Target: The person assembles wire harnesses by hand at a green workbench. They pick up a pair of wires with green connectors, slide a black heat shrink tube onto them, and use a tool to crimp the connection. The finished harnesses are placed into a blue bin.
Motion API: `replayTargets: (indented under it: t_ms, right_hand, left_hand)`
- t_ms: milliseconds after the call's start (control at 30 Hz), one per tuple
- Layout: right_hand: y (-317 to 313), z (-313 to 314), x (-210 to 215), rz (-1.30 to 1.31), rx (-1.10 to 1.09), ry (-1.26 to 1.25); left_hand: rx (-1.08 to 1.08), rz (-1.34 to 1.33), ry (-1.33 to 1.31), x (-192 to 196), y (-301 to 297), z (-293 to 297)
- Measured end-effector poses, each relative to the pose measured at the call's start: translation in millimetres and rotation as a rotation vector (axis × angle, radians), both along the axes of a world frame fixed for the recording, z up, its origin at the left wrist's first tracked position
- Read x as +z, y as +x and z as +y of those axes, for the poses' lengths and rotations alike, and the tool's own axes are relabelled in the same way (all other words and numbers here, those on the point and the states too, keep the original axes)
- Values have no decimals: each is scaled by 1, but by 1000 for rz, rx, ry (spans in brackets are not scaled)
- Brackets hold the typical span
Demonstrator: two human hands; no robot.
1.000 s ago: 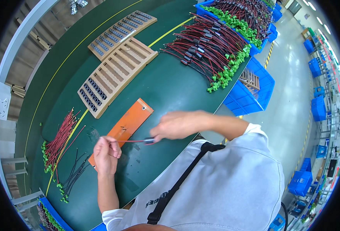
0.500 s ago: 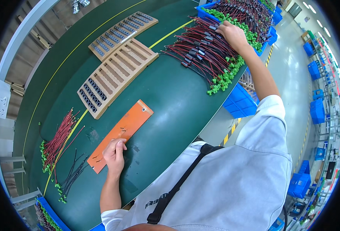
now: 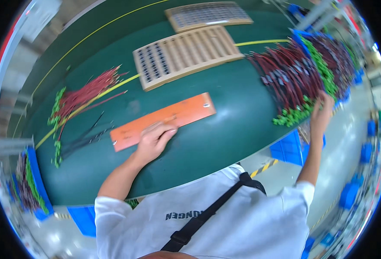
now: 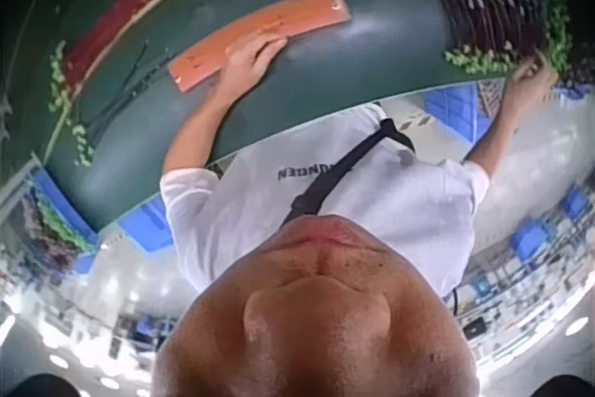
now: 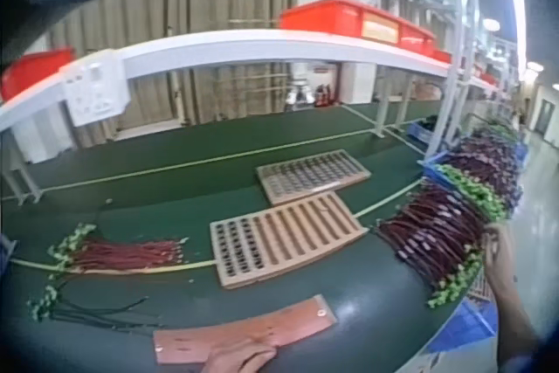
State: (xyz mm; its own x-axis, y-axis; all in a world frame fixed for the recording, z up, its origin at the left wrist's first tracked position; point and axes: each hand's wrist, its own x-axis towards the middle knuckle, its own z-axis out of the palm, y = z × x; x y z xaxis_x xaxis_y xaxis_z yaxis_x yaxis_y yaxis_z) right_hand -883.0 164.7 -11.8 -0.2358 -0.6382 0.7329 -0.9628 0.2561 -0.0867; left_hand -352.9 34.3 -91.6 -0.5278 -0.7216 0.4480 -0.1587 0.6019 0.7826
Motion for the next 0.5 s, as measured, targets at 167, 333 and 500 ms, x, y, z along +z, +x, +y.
replayTargets:
  t_ms: [167, 333, 500]
  right_hand:
    - [85, 79, -32, -953, 352, 223]
    - [160, 140, -92, -1528, 455, 900]
    - [179, 156, -185, -813, 313, 1064]
  left_hand:
    - [21, 3, -18, -2, 6, 5]
    - [10, 11, -49, -10, 10, 7]
    - [-1, 14, -78, -5, 6, 10]
